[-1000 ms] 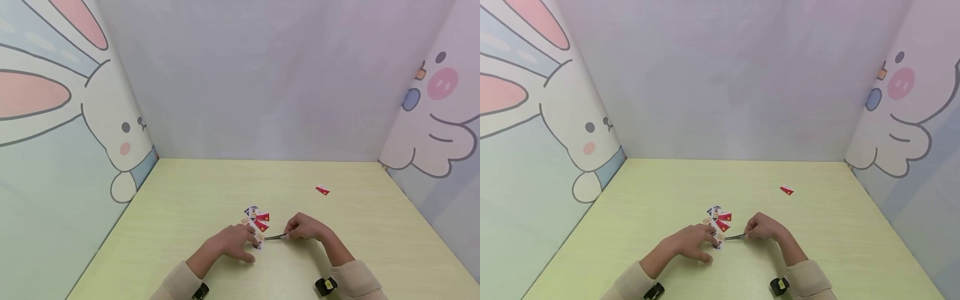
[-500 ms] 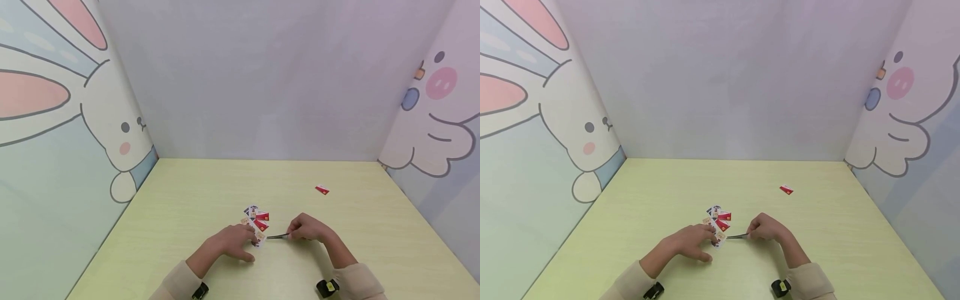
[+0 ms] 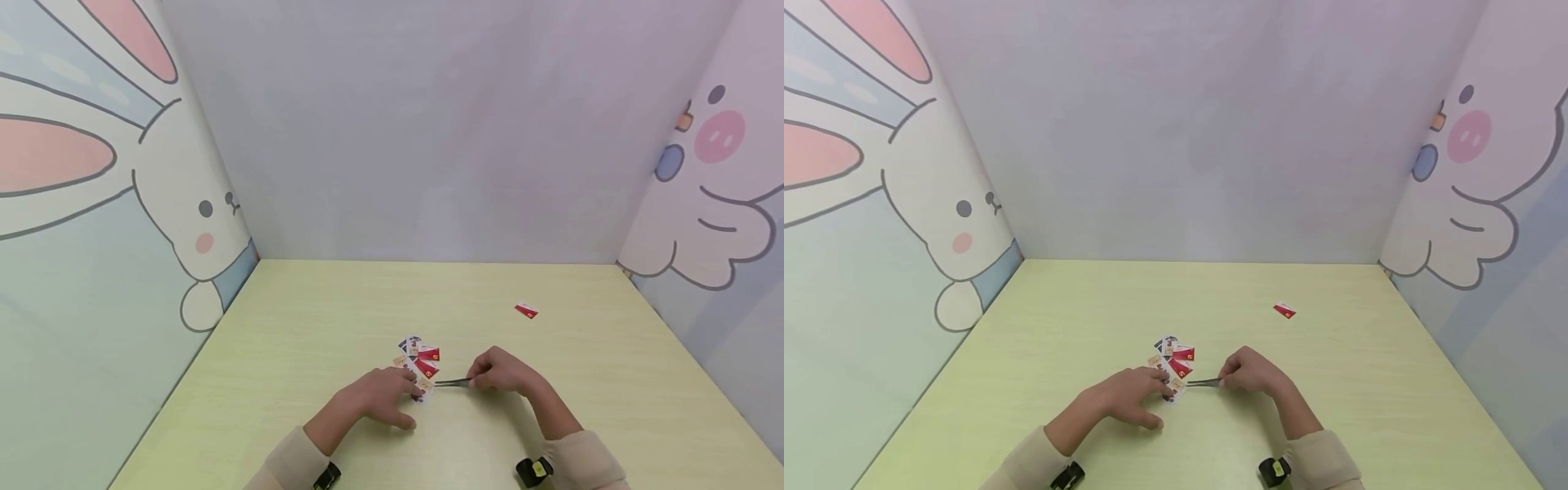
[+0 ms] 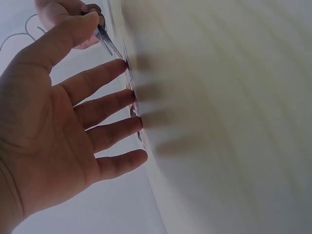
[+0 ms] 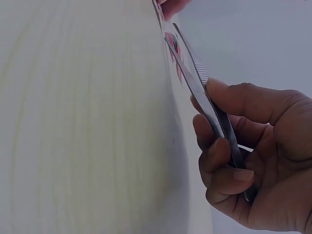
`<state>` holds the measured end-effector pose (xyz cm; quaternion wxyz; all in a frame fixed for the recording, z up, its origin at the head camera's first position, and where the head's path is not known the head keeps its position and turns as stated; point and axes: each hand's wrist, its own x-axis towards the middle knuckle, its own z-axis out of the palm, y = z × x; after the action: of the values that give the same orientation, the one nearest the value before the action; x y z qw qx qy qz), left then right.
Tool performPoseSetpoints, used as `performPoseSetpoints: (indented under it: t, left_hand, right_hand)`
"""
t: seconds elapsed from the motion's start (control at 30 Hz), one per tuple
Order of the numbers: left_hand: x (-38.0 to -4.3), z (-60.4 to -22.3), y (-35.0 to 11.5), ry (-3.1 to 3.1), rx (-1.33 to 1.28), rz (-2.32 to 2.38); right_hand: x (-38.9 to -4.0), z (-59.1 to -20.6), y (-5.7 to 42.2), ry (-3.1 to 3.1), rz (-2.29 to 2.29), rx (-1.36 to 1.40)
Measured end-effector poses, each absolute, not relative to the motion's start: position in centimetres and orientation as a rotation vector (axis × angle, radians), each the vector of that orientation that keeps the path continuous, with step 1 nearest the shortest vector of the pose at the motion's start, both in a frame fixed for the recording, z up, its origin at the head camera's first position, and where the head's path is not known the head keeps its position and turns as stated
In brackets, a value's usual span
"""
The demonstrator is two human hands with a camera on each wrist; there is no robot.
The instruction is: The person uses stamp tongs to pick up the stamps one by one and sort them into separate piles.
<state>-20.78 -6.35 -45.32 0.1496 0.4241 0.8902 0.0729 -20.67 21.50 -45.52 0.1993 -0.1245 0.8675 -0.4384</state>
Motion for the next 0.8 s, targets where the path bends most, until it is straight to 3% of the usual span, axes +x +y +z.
performPoseSetpoints:
  t: [0.8]
  left_hand:
    - [-20.79,-44.91,-6.38,2.546,1.25,0.221]
  right_hand:
    - [-20.74,-45.35,21.1,2.366,-1.244,-0.395]
